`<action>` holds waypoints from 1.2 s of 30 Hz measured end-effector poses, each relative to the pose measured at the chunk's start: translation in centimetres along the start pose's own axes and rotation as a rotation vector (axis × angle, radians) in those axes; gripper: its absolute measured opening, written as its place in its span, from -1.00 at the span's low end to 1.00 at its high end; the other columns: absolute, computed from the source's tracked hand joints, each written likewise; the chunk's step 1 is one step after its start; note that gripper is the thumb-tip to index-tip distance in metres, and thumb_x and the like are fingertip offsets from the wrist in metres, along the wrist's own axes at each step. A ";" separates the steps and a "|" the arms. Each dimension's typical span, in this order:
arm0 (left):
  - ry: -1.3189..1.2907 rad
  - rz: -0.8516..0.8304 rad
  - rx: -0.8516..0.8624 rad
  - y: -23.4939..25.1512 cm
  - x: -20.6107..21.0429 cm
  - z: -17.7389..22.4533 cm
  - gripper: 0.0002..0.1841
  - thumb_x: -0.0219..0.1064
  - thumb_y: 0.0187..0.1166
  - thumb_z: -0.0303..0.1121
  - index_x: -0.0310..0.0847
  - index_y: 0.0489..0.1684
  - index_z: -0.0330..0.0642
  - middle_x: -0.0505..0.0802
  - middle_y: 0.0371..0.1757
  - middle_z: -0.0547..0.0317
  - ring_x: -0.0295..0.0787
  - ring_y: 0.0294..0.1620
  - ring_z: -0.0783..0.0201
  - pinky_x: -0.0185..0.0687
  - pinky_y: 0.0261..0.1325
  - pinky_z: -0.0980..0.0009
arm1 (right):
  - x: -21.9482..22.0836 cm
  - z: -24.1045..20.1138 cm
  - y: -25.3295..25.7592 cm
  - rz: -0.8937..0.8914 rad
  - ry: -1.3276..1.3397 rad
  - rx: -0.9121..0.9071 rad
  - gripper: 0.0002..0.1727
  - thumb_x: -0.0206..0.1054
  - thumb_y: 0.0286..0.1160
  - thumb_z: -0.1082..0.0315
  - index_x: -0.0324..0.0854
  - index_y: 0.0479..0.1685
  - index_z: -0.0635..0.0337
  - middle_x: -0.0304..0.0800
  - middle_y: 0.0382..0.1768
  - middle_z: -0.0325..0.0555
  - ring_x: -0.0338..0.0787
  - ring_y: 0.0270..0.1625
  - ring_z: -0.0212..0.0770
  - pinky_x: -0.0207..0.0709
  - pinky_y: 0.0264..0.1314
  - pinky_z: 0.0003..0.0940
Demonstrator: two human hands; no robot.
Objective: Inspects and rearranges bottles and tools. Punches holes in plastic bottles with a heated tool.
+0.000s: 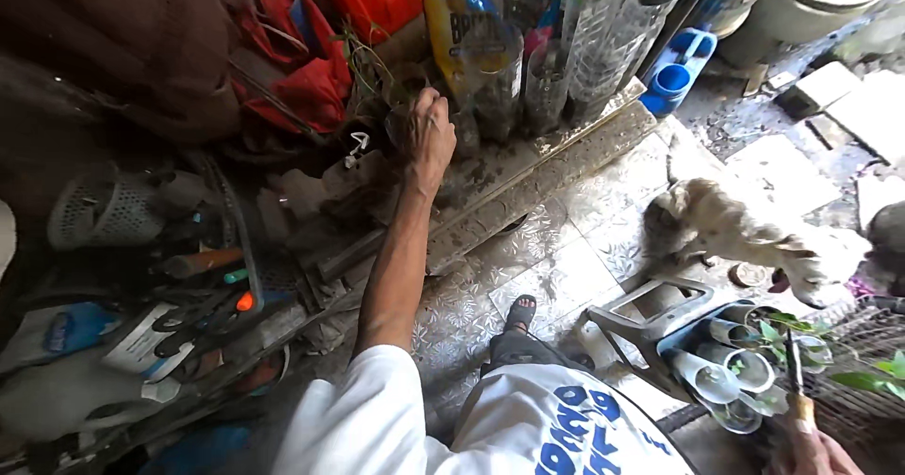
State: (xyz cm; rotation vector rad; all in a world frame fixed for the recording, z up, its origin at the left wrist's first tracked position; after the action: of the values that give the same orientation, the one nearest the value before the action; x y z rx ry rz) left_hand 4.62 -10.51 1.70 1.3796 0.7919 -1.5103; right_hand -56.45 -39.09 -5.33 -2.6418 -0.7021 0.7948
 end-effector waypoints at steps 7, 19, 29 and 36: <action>0.018 -0.137 0.030 1.4 1.0 0.9 -0.78 0.31 0.59 -0.47 0.76 0.05 -0.39 0.77 0.29 -0.23 0.70 0.39 -0.16 0.54 0.50 -0.06 | 0.0 0.5 -0.5 0.015 0.004 0.031 -0.65 -0.01 0.89 0.19 0.56 0.02 0.29 0.31 -0.74 -0.47 0.33 -0.80 -0.53 0.36 -0.76 -0.56; -0.026 -0.057 -0.010 -1.9 2.0 5.1 -0.77 0.22 0.65 -0.43 0.77 0.06 -0.29 0.83 0.18 -0.14 0.79 0.24 -0.12 0.63 0.33 -0.10 | 0.1 0.8 0.3 0.005 0.011 0.001 -0.68 0.04 0.86 0.16 0.62 -0.03 0.17 0.34 -0.74 -0.48 0.32 -0.81 -0.52 0.30 -0.80 -0.56; -0.390 0.455 -0.040 -6.9 7.0 5.5 -0.69 0.42 0.59 -0.33 0.82 0.26 -0.08 0.61 0.55 -0.16 0.73 0.25 0.02 0.64 0.36 0.22 | -0.6 1.6 0.0 0.010 0.027 0.007 -0.71 0.05 0.86 0.21 0.62 -0.02 0.20 0.36 -0.75 -0.50 0.33 -0.82 -0.55 0.31 -0.80 -0.58; -0.802 0.432 -0.402 -7.0 14.0 5.2 0.31 0.75 0.15 -0.17 -0.25 0.92 -0.30 0.17 0.87 -0.21 0.11 0.87 0.02 0.10 0.85 0.22 | -1.2 0.8 -0.2 0.020 -0.025 0.010 -0.68 0.04 0.87 0.21 0.62 0.01 0.24 0.38 -0.71 -0.49 0.33 -0.79 -0.57 0.31 -0.76 -0.60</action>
State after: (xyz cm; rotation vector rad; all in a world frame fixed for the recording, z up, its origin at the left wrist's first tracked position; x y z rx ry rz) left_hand -3.28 -15.38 -11.98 0.5111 0.2372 -1.3000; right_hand -57.83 -39.42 -5.37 -2.6388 -0.6770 0.8360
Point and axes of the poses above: each hand's wrist, its own y-axis towards the middle knuckle, its own x-axis out of the palm, z = x × y, the point moved 4 cm from there along y, towards the middle knuckle
